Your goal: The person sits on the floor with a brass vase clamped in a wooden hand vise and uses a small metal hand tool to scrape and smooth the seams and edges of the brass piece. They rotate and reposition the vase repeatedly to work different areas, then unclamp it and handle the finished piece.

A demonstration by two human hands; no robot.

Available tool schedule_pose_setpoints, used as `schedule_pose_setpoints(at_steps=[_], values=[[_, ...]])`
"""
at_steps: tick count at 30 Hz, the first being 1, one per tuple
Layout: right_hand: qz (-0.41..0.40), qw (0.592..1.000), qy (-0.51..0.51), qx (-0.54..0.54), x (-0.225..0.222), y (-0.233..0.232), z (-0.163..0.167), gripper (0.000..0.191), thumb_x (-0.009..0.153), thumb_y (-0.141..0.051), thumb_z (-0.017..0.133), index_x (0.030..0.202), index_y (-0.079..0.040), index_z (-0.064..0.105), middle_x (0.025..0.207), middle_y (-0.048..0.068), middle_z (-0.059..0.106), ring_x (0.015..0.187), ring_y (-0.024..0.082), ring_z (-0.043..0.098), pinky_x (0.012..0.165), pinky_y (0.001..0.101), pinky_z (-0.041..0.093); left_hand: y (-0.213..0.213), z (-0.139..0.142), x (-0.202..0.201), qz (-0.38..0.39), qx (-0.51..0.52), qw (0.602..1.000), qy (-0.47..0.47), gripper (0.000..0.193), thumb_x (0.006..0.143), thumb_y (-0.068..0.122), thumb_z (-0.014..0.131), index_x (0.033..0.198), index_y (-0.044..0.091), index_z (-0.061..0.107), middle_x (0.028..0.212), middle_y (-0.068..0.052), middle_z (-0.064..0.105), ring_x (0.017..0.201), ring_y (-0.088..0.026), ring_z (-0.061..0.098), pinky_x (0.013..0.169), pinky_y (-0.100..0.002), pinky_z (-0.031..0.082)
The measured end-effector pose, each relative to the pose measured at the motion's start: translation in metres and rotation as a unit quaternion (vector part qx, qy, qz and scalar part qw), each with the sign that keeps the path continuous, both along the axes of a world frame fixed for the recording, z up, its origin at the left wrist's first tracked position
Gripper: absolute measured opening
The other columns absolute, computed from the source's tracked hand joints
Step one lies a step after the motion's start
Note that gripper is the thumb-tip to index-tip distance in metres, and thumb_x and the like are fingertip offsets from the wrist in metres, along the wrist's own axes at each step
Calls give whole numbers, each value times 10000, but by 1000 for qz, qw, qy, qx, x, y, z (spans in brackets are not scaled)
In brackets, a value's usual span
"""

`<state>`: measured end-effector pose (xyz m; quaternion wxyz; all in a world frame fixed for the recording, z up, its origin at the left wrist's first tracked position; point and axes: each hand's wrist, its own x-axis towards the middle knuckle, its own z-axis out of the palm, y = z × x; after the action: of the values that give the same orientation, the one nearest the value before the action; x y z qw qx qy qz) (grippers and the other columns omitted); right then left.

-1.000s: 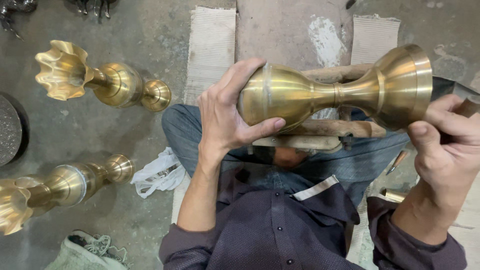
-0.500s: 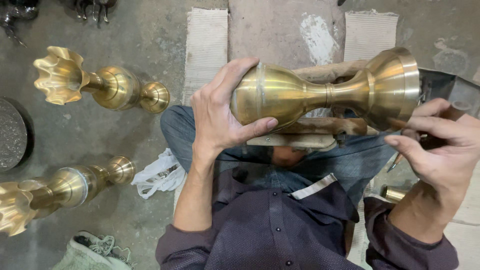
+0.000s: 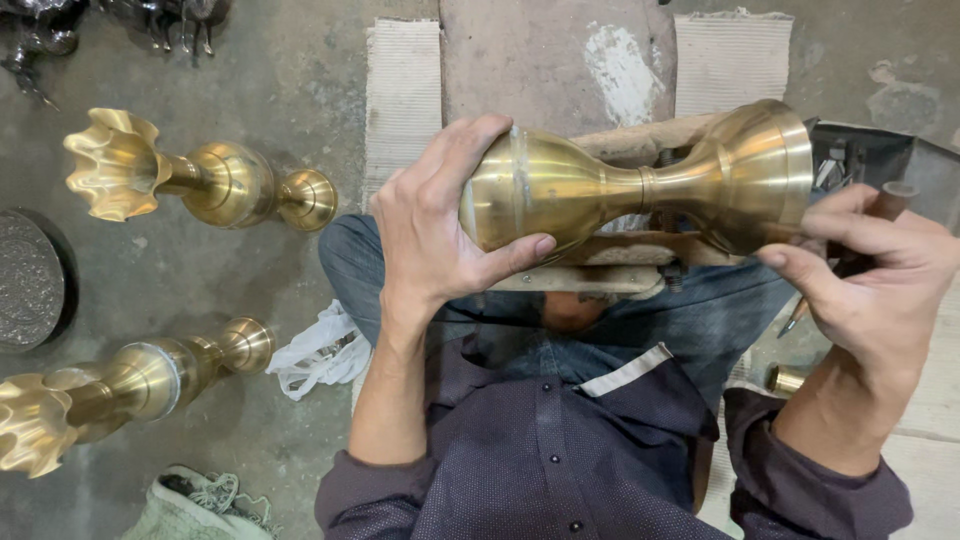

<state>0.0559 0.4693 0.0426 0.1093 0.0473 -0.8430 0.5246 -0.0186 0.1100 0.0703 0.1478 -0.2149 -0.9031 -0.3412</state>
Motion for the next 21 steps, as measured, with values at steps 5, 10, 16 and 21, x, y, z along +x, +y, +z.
schedule_pose_setpoints(at_steps=[5, 10, 16, 21], values=[[-38, 998, -7, -47, -4, 2, -5, 103, 979, 12, 804, 1010, 57, 717, 832, 58, 636, 643, 73, 538, 569, 191, 391, 3, 2, -1, 2, -8, 1000, 4, 849, 737, 692, 824, 1358, 147, 630, 1277, -92, 724, 1024, -301, 766, 853, -404, 609], [-17, 999, 30, -2, -1, 2, -9, 140, 1016, 27, 841, 979, 78, 717, 850, 82, 642, 669, 91, 548, 600, 198, 395, 2, 2, -2, 0, -10, 1000, 3, 841, 744, 685, 824, 1358, 144, 626, 1276, -94, 723, 1019, -295, 767, 848, -400, 611], [17, 1000, 26, -7, -5, 7, -9, 139, 905, 11, 843, 968, 54, 727, 758, 67, 626, 579, 79, 522, 531, 198, 372, 0, 2, 0, -1, 0, 1000, 0, 833, 759, 686, 816, 1363, 146, 627, 1276, -89, 725, 1030, -293, 769, 867, -399, 616], [-6, 995, -6, -98, -9, -3, 2, 128, 984, -38, 800, 967, 60, 719, 825, 53, 627, 644, 76, 538, 552, 189, 393, -1, 1, 1, -2, 3, 1000, -1, 843, 766, 712, 793, 1361, 138, 627, 1284, -100, 720, 1033, -311, 762, 865, -410, 609]])
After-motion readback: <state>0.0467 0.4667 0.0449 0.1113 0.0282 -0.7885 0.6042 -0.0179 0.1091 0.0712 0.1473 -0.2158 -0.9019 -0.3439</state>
